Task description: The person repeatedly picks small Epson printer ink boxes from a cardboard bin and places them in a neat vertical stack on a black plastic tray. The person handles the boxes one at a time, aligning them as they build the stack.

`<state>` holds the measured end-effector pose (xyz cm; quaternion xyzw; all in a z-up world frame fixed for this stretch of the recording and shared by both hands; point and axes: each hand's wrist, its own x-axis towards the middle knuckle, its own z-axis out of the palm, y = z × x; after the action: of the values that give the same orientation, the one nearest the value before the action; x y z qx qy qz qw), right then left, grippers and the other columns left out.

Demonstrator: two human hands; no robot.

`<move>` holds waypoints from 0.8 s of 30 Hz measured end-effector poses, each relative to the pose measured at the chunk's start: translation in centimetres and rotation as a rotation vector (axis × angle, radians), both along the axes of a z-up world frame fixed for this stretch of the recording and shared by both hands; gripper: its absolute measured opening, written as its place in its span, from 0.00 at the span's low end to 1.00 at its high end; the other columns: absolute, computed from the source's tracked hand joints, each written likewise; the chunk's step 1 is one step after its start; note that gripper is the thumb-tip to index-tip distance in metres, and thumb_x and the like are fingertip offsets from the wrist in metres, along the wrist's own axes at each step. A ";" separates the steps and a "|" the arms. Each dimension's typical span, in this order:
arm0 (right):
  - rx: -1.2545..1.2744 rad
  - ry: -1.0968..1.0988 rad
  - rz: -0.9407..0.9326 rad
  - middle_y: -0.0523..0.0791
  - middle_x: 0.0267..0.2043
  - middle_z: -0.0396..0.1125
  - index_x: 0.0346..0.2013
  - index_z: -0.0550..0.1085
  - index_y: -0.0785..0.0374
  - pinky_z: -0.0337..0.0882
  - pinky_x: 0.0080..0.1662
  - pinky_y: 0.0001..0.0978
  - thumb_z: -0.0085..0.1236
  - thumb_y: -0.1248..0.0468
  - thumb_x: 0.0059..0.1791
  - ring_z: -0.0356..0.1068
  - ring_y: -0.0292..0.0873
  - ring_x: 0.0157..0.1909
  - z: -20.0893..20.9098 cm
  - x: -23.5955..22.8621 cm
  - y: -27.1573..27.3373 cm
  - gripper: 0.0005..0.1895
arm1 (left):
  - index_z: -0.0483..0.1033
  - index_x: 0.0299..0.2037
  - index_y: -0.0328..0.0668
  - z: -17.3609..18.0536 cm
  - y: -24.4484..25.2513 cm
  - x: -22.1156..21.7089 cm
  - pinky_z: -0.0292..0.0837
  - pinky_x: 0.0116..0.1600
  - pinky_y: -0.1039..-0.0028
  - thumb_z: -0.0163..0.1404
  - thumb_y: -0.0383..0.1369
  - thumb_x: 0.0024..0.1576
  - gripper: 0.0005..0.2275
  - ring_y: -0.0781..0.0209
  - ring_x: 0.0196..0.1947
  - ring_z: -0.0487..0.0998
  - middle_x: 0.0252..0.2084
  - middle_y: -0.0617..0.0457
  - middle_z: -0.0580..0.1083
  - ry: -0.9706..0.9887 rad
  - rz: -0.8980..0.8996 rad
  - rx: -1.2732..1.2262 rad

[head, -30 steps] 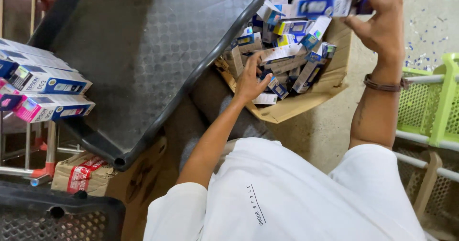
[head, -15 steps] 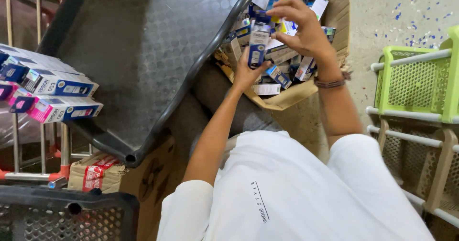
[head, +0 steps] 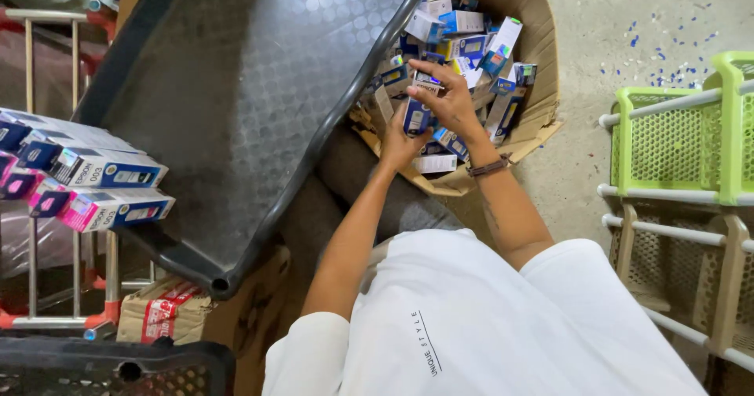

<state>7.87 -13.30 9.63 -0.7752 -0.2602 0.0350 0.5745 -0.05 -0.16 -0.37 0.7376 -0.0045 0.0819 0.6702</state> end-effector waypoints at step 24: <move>0.186 0.016 -0.230 0.45 0.55 0.69 0.53 0.78 0.62 0.71 0.56 0.28 0.68 0.57 0.50 0.69 0.39 0.58 -1.8 -0.9 1.2 0.20 | 0.73 0.49 0.40 1.0 0.2 0.0 0.77 0.46 0.65 0.64 0.30 0.48 0.20 0.56 0.40 0.81 0.40 0.47 0.79 0.030 -0.014 0.137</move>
<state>7.00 -12.11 7.87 -0.7429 -0.1672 -0.0491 0.6463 -0.08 0.04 0.67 0.7828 -0.0051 0.0655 0.6188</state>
